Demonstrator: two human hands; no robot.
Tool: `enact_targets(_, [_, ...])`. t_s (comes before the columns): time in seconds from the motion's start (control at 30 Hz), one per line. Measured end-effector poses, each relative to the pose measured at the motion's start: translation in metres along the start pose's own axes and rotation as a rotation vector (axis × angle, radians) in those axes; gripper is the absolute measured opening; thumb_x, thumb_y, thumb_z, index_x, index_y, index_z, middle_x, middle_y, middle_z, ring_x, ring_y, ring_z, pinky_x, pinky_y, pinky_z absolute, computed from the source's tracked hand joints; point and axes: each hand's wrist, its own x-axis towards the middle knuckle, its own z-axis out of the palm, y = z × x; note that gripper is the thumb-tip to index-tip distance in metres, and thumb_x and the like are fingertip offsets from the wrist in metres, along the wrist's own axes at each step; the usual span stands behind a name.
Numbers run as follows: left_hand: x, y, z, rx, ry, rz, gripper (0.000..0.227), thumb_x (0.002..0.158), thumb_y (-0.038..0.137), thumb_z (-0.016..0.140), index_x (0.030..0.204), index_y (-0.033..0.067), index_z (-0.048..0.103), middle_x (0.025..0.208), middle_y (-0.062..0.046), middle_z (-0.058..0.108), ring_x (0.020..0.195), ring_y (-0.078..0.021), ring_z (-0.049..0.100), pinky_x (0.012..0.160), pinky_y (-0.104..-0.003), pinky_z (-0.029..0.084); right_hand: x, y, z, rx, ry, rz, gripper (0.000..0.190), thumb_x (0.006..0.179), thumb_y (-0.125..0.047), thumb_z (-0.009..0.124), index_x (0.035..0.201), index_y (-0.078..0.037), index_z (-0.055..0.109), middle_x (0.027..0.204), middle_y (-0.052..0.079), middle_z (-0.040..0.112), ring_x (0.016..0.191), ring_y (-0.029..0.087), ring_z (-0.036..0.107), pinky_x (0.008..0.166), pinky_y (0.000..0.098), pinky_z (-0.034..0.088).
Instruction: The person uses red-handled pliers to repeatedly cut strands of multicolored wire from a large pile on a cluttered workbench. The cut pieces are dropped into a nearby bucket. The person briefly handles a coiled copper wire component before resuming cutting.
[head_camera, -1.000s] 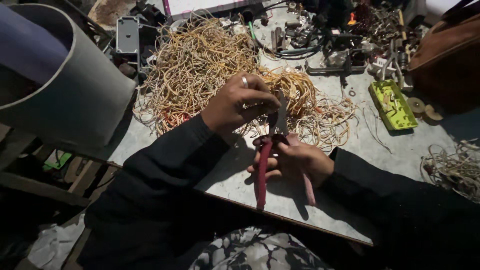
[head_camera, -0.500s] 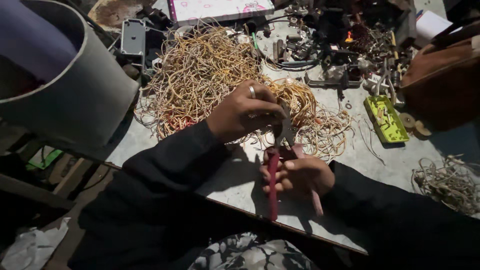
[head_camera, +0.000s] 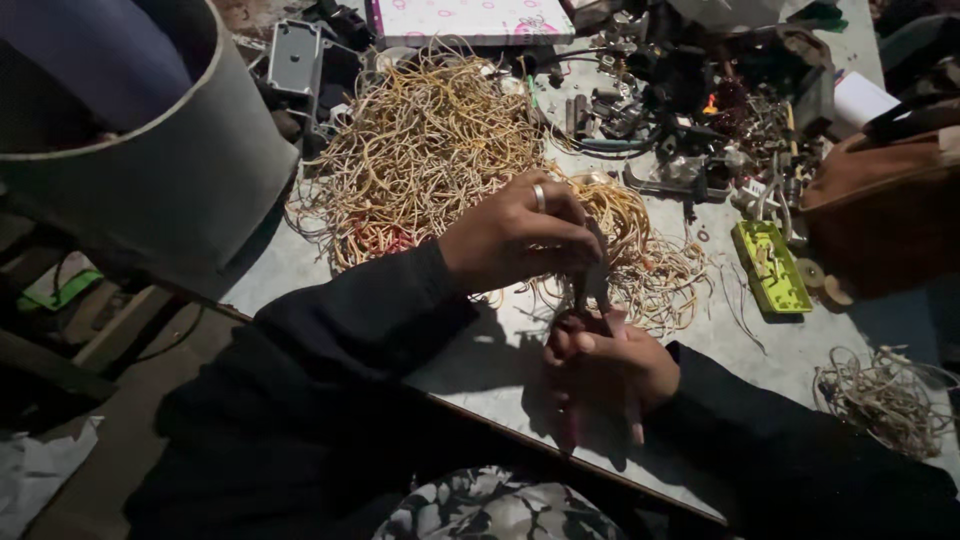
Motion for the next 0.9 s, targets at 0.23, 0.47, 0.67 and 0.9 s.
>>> enact_targets(0.23, [0.001, -0.001, 0.001, 0.040, 0.016, -0.021, 0.019, 0.089, 0.022, 0.084, 0.107, 0.0163, 0.079, 0.100, -0.001, 0.069, 0.100, -0.0194, 0.061, 0.084, -0.035, 0.054, -0.001, 0.004, -0.007, -0.035, 0.210, 0.052, 0.025, 0.093, -0.022, 0.067, 0.106, -0.005, 0.055, 0.093, 0.007, 0.054, 0.085, 0.021, 0.058, 0.069, 0.0415, 0.052])
enact_targets(0.47, [0.007, 0.000, -0.003, -0.087, 0.055, -0.114, 0.014, 0.097, 0.016, 0.078, 0.110, 0.0114, 0.075, 0.104, -0.005, 0.068, 0.096, -0.0177, 0.067, 0.080, -0.032, 0.057, 0.008, -0.003, 0.005, -0.034, 0.092, 0.052, 0.021, 0.094, -0.020, 0.064, 0.106, -0.006, 0.053, 0.097, 0.008, 0.058, 0.086, 0.021, 0.059, 0.077, 0.0410, 0.054])
enact_targets(0.67, [-0.008, 0.016, -0.054, 0.386, 0.317, 0.024, 0.015, 0.099, 0.008, 0.077, 0.112, 0.0057, 0.069, 0.111, -0.010, 0.071, 0.102, -0.0226, 0.070, 0.091, -0.036, 0.057, 0.012, -0.013, 0.017, -0.006, 0.131, 0.083, 0.024, 0.095, -0.026, 0.062, 0.108, -0.008, 0.053, 0.097, 0.010, 0.061, 0.091, 0.026, 0.064, 0.083, 0.0428, 0.055])
enact_targets(0.9, [-0.108, 0.049, -0.193, 1.103, 0.633, -0.367, 0.017, 0.111, -0.001, 0.056, 0.126, 0.0022, 0.062, 0.122, -0.012, 0.068, 0.109, -0.0224, 0.070, 0.099, -0.031, 0.059, 0.016, -0.004, 0.000, 0.096, -0.076, 0.052, 0.023, 0.105, -0.025, 0.058, 0.114, -0.004, 0.054, 0.098, 0.012, 0.061, 0.096, 0.026, 0.063, 0.089, 0.0423, 0.054])
